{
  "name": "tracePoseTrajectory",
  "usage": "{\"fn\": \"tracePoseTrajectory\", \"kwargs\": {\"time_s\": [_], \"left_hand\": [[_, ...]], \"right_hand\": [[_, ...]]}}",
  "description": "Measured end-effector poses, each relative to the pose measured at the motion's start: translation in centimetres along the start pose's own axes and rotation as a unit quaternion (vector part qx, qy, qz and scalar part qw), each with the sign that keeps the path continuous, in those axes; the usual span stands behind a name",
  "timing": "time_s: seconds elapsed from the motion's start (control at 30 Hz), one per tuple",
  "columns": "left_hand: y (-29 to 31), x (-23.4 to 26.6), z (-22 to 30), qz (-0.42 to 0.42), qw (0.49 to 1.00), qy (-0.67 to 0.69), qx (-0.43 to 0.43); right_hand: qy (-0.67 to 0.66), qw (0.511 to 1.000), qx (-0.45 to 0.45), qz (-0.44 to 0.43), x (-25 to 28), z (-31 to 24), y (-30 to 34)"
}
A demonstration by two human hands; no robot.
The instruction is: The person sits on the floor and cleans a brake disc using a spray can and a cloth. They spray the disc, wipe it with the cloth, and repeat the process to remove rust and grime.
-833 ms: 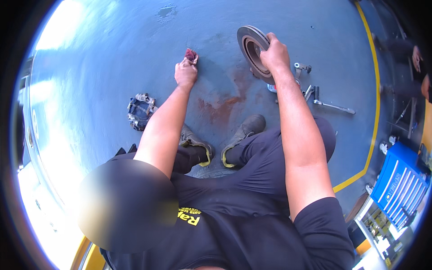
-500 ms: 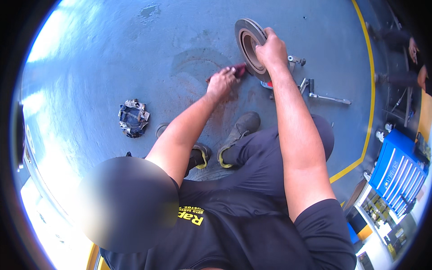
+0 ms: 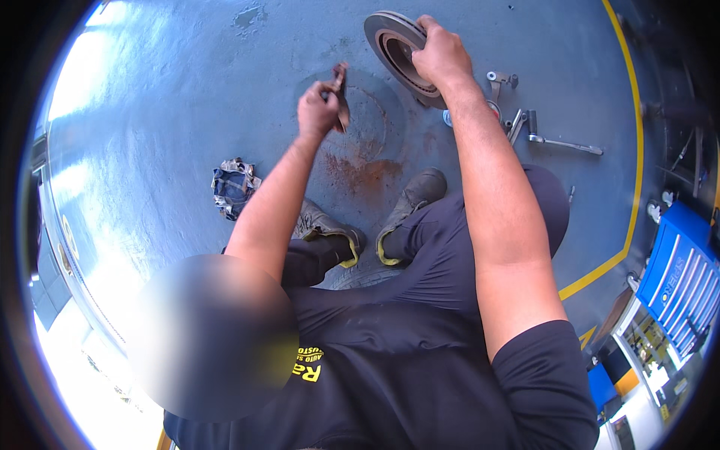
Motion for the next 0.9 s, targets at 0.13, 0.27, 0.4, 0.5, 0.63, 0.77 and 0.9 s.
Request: {"fn": "tracePoseTrajectory", "kwargs": {"time_s": [0.13, 0.27, 0.4, 0.5, 0.63, 0.77, 0.9], "left_hand": [[-4.8, -0.2, -1.7, -0.029, 0.996, -0.083, 0.011], [-2.3, -6.4, 0.0, -0.083, 0.986, -0.118, -0.084], [3.6, -10.1, 3.5, -0.23, 0.953, -0.032, -0.196], [9.5, -12.1, 1.9, -0.277, 0.927, -0.047, -0.246], [11.7, -12.1, 1.3, -0.381, 0.92, 0.012, -0.086], [9.2, -7.2, 0.0, -0.386, 0.899, 0.175, 0.115], [6.7, 0.3, -4.8, -0.306, 0.856, 0.35, 0.226]], "right_hand": [[-0.005, 1.0, 0.024, 0.014, -1.2, 1.4, -0.3], [0.026, 0.998, 0.054, 0.036, -1.7, 0.5, -0.5], [0.02, 1.0, -0.009, 0.018, -2.0, 1.3, -0.9], [0.023, 0.999, 0.026, -0.002, -1.5, -0.5, -0.4], [0.04, 0.996, 0.071, 0.03, -2.4, 0.5, -1.0], [0.029, 0.996, 0.075, 0.04, -3.7, 0.7, -0.6], [0.037, 0.995, 0.085, 0.029, -3.2, 0.9, -1.4]]}}
Point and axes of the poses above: each hand's wrist, its own y-axis away from the middle knuckle, its own x-axis out of the back of the hand, z = x × y, the point moved 3 cm from there along -y, towards the middle knuckle, and after that the axes turned 14 degrees about -z, right-handed, at the moved point
